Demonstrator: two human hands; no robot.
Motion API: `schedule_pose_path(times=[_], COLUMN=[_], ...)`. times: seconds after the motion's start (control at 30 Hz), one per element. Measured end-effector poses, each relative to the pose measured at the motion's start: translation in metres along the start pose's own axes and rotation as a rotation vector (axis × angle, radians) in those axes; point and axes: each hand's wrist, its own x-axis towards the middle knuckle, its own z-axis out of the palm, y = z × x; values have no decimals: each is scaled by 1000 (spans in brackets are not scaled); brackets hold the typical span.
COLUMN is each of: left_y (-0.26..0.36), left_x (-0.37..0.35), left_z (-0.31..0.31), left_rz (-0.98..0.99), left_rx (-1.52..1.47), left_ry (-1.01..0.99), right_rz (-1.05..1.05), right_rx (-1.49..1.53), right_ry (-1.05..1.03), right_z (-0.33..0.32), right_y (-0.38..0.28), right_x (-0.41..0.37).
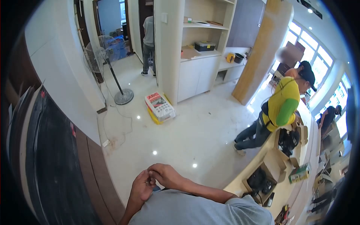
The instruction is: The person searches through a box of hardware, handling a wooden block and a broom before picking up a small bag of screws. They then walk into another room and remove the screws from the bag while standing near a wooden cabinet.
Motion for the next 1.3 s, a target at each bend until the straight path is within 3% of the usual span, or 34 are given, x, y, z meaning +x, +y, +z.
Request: schedule_pose_path(times=[0.13,0.2,0.3,0.33,0.4,0.47,0.53,0.63,0.73,0.97,1.07,1.17,1.23,1.3], left_y=[49,72,120,143,192,235,268,305,324,398,427,455,475,484], left_x=[77,127,182,198,231,266,296,343,395,522,579,623,649,679], left_z=[-3,-18,-24,-28,-38,-47,-54,-64,-79,-83,-75,-69,-73,-79], left_rz=[-22,-14,20,-1,-83,-143,-179,-305,-257,-239,-213,-158,-269,-292], left_rx=[-18,13,168,198,252,272,250,-45,-83,-9,58,-26,-203,-251], left_ry=[52,20,15,-28,-8,-88,-95,-167,-171,-123,-56,-117,-176,-41], right_rz=[-200,201,175,187,272,324,316,417,424,330,132,119,81,80], right_rx=[-235,229,156,88,271,179,144,274,380,220,-99,-32,-63,-68], right_ry=[99,49,93,103,80,96,91,103,118,70,55,2,-40,-67], right_z=[-22,-33,-42,-45,-46,-56,-64,-79,-90,-142,-176,-208,-229,-246], right_y=[32,36,65,72,91,92,93,104,131,184,198,206,217,246], right_x=[79,123,196,222,271,321,360,414,464,602,664,717,749,772])
